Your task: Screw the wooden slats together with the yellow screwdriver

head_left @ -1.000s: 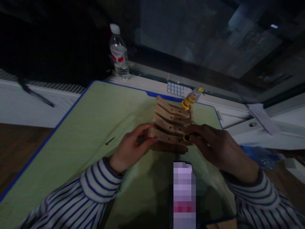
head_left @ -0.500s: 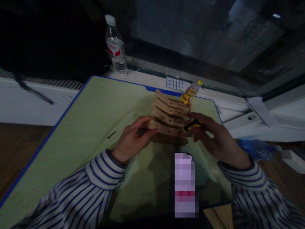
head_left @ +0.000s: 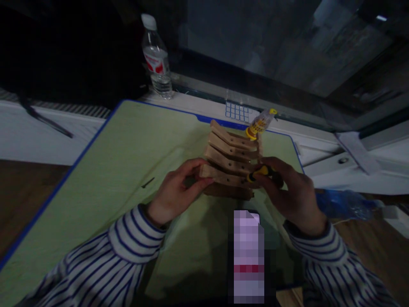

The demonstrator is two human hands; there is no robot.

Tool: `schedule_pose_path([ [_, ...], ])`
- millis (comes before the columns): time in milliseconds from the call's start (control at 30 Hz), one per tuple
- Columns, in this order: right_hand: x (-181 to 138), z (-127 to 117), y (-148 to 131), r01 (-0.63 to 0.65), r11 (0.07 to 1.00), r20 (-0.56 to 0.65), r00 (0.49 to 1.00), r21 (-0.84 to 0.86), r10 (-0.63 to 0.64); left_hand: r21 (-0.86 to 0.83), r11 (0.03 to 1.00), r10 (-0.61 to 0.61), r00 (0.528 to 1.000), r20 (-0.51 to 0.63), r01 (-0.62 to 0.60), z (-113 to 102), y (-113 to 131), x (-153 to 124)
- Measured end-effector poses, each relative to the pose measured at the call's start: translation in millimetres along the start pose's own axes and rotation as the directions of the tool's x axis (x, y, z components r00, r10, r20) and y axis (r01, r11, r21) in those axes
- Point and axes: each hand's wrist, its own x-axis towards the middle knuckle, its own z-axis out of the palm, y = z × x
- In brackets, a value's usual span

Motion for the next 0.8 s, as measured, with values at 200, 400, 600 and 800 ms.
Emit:
schedule_pose_path([
  [200, -8, 12, 4, -0.045, 0.999, -0.119, 0.992, -0.001, 0.045, -0.003, 1.000, -0.020, 1.000, 0.023, 0.021, -2, 2, 2],
  [400, -4, 4, -3, -0.032, 0.983, 0.000, 0.999, 0.180, 0.032, 0.003, 1.000, -0.013, 1.000, 0.020, 0.013, -3, 4, 2],
  [600, -9, 3, -4, -0.122, 0.943, 0.092, 0.991, 0.311, 0.097, 0.021, 1.000, -0.007, 1.000, 0.012, 0.007, -2, 4, 1],
  [800, -16, 12, 1, -0.099, 0.989, -0.057, 0.993, 0.113, 0.106, 0.020, 1.000, 0.000, 1.000, 0.005, 0.000, -1, 4, 0],
])
